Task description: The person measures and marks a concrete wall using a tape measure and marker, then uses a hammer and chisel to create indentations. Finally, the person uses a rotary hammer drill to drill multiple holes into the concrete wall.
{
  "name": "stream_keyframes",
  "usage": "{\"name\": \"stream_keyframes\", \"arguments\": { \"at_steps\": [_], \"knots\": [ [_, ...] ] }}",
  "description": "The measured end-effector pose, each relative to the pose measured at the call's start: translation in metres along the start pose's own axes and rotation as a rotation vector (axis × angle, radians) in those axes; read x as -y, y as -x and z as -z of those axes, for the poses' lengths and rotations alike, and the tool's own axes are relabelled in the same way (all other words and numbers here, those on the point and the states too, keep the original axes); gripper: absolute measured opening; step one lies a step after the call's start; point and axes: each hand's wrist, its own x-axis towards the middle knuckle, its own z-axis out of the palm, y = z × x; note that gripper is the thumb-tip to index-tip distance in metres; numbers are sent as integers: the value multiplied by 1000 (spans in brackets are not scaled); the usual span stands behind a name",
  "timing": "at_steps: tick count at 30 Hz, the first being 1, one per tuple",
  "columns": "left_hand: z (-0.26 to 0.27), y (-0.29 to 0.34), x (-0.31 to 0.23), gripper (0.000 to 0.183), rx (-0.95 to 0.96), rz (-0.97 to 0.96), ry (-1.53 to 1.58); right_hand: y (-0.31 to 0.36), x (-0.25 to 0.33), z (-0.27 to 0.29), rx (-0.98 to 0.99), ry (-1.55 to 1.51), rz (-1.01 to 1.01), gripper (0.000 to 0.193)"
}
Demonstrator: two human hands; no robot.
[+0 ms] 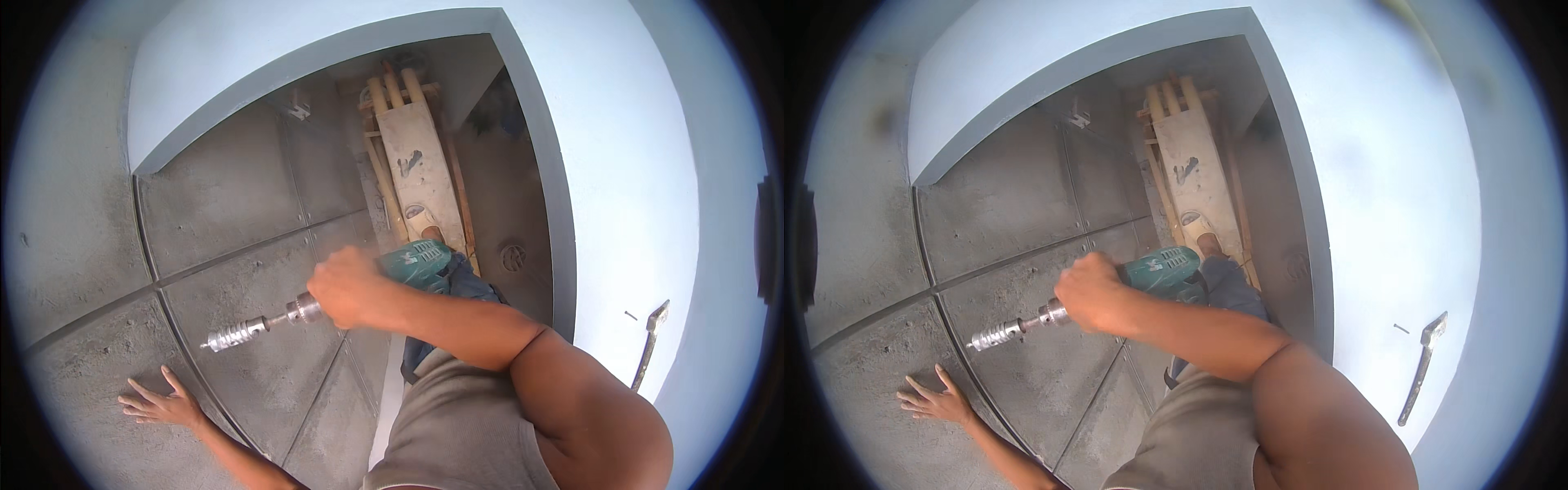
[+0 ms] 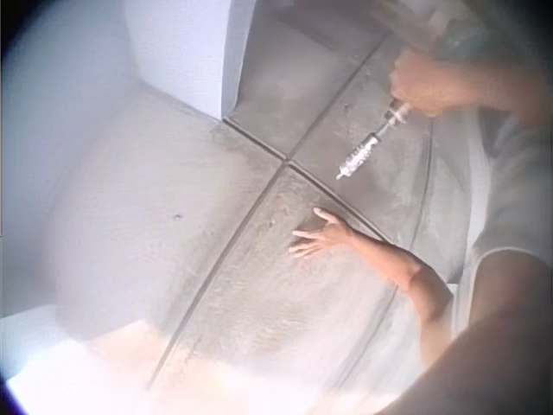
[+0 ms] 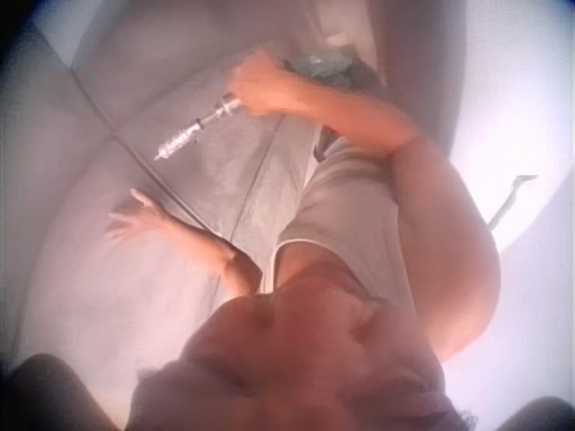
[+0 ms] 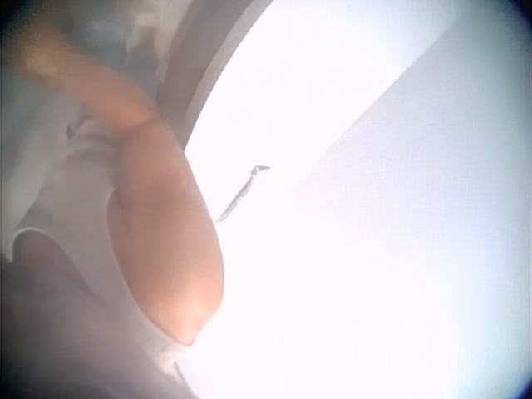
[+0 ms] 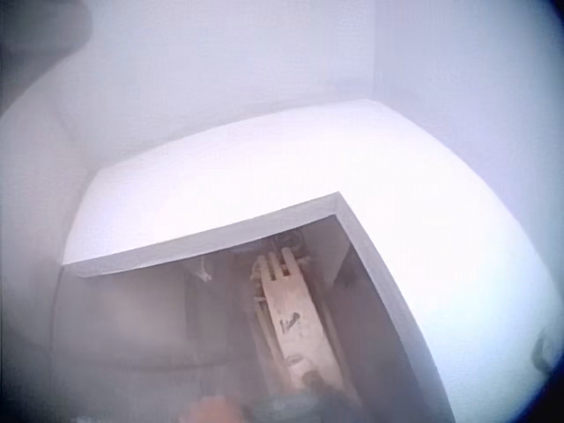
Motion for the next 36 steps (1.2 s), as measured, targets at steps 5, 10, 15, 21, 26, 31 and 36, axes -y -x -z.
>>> {"name": "stream_keyframes", "arguments": {
  "at_steps": [5, 10, 15, 21, 26, 31, 36],
  "knots": [
    [140, 18, -180, 99, 783, 413, 1623, 30, 72, 19, -65, 108, 226, 19],
    [174, 80, -243, 88, 555, 1070, 2273, 41, 75, 36, -179, 92, 301, 26],
    [207, 1, -268, 61, 457, 1235, 2180, 49, 91, 26, -196, 163, 259, 32],
    [209, -36, -263, 37, 370, 1227, 2481, 62, 37, 43, -30, -199, 407, 40],
    [212, -48, -227, 28, 305, 1140, 2584, 7, -137, -34, -72, -1385, -109, 55],
    [242, -55, -125, 31, 244, 1126, 2834, 22, -171, -163, 329, -497, -797, 59],
    [315, -72, -10, 19, -95, 1070, 2396, 19, -211, -316, 50, -691, -1162, 57]
  ]
}}
